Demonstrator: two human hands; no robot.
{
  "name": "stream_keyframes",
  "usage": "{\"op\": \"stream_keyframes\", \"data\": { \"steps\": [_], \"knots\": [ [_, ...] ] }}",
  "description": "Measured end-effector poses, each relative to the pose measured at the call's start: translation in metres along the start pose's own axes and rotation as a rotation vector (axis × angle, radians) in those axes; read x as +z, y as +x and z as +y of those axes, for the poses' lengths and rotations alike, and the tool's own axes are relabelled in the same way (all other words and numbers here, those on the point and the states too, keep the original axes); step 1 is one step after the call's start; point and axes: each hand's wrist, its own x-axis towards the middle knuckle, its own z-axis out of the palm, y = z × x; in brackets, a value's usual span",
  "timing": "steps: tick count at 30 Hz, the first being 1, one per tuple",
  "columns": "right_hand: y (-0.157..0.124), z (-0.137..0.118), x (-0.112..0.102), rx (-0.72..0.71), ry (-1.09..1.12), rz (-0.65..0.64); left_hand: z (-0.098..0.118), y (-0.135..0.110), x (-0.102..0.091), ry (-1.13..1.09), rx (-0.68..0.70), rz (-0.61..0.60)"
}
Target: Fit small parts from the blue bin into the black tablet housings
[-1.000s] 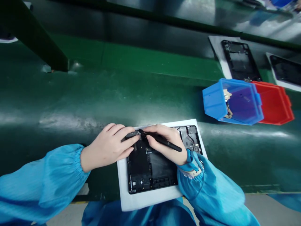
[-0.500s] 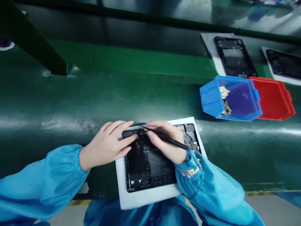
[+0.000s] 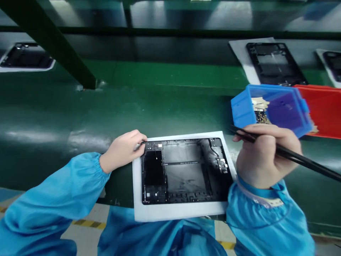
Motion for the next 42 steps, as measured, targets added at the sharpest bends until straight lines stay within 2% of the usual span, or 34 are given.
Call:
{"op": "stream_keyframes", "data": {
  "steps": [7, 11, 15, 17, 21, 23, 28, 33, 38, 42],
  "knots": [
    [-0.001, 0.011, -0.007, 0.022, -0.154, -0.252, 0.003, -0.007, -0.002, -0.018, 0.025, 0.012],
    [0.000, 0.015, -0.009, -0.027, -0.199, -0.283, 0.004, 0.001, -0.005, -0.030, 0.007, 0.016],
    [0.003, 0.022, -0.013, -0.118, -0.276, -0.313, 0.010, 0.023, -0.011, -0.069, 0.008, 0.007],
    [0.005, 0.027, -0.017, -0.140, -0.287, -0.316, 0.017, 0.035, -0.013, -0.095, -0.026, -0.068],
    [0.009, 0.035, -0.030, -0.164, -0.272, -0.303, 0.033, 0.058, -0.014, -0.132, -0.089, -0.329],
    [0.011, 0.038, -0.040, -0.190, -0.261, -0.320, 0.041, 0.066, -0.012, -0.103, -0.070, -0.390],
    [0.018, 0.037, -0.074, -0.334, -0.217, -0.410, 0.058, 0.067, -0.004, 0.077, 0.130, -0.256],
    [0.012, 0.036, -0.100, -0.364, -0.141, -0.415, 0.069, 0.056, 0.010, 0.156, 0.008, -0.326],
    [-0.001, 0.040, -0.104, -0.336, 0.009, -0.526, 0.074, 0.058, 0.013, 0.083, -0.046, -0.328],
    [-0.004, 0.045, -0.109, -0.246, 0.023, -0.493, 0.078, 0.056, 0.019, 0.018, -0.045, -0.297]
  ]
}}
